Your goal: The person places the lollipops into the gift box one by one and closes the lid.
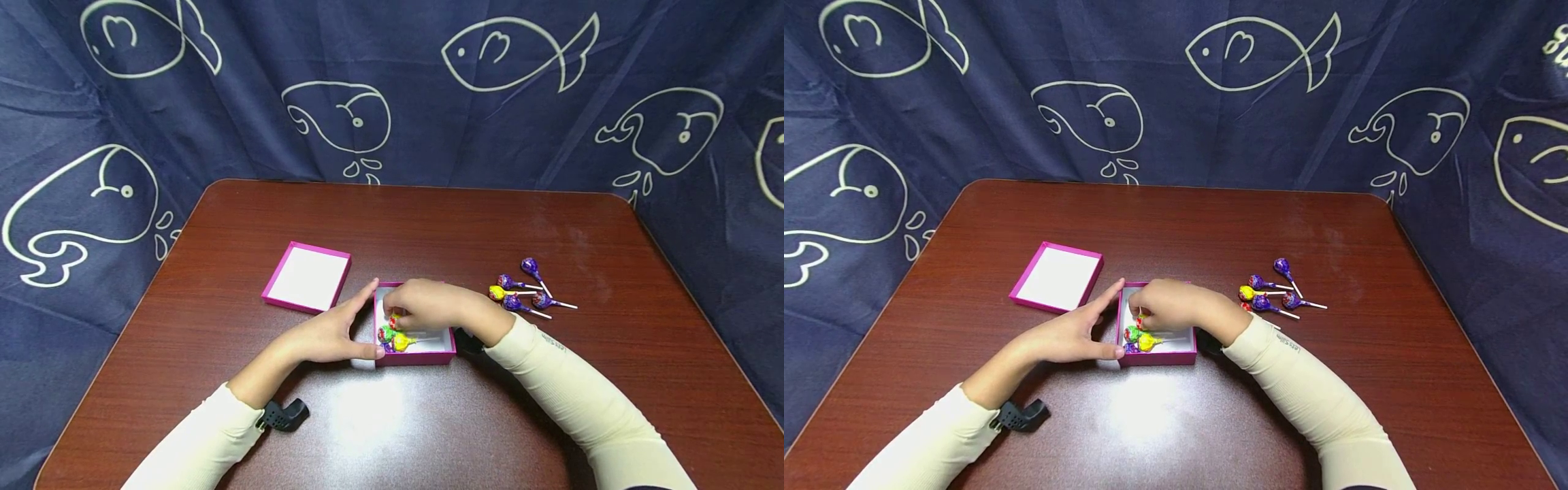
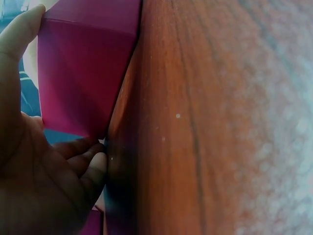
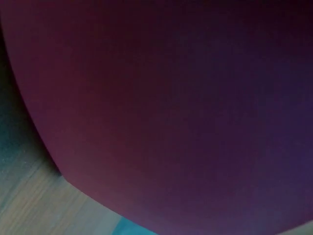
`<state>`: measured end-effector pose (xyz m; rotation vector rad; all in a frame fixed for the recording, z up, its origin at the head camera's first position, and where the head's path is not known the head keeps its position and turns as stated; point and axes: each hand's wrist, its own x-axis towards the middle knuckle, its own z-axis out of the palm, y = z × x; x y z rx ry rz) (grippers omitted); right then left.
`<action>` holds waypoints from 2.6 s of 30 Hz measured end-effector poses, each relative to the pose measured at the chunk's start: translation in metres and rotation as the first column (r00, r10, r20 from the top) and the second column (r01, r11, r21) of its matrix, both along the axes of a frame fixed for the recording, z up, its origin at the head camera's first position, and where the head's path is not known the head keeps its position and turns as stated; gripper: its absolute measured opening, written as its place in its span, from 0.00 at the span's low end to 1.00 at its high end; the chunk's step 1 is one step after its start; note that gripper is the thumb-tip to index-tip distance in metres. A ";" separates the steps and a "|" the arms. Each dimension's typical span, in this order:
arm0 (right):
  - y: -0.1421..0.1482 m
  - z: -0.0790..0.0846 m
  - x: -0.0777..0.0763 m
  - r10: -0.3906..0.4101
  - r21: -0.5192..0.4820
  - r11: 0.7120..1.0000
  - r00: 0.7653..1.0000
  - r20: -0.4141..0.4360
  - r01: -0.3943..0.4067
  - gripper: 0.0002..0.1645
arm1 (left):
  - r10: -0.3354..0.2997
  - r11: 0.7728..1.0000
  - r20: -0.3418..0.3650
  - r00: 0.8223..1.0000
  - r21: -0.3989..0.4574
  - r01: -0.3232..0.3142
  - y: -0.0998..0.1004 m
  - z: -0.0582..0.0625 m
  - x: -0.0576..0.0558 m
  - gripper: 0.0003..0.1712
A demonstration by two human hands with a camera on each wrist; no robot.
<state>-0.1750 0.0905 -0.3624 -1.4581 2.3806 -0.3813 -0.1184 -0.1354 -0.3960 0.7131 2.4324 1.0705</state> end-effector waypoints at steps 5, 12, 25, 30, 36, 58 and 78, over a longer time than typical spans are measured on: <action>0.000 0.003 0.000 -0.024 0.027 0.999 1.000 0.012 0.024 0.06 | 0.005 1.000 0.015 1.000 -0.005 -0.005 0.000 0.001 0.000 0.66; 0.002 0.003 0.001 -0.028 0.034 0.999 1.000 -0.006 0.028 0.08 | 0.008 1.000 0.022 1.000 -0.011 -0.008 0.000 0.001 -0.001 0.66; 0.015 0.012 0.008 -0.039 0.006 0.999 0.999 -0.021 0.040 0.10 | 0.000 1.000 0.025 1.000 -0.021 0.001 0.000 -0.002 -0.002 0.67; 0.025 0.016 0.011 -0.059 -0.060 0.997 0.998 -0.029 0.057 0.11 | 0.002 1.000 0.030 1.000 -0.015 -0.002 0.000 -0.003 -0.003 0.66; 0.039 0.021 0.010 -0.084 -0.193 0.978 0.996 -0.036 0.076 0.11 | 0.001 1.000 0.018 1.000 -0.007 -0.001 0.000 -0.004 -0.003 0.66; 0.099 0.019 0.015 -0.277 -0.256 0.934 0.957 -0.085 0.247 0.10 | 0.007 1.000 0.016 1.000 -0.008 -0.007 0.001 -0.004 -0.002 0.67; 0.153 -0.001 0.022 -0.358 -0.269 0.910 0.925 -0.128 0.315 0.08 | 0.004 1.000 0.015 1.000 -0.020 -0.004 0.001 0.000 -0.001 0.67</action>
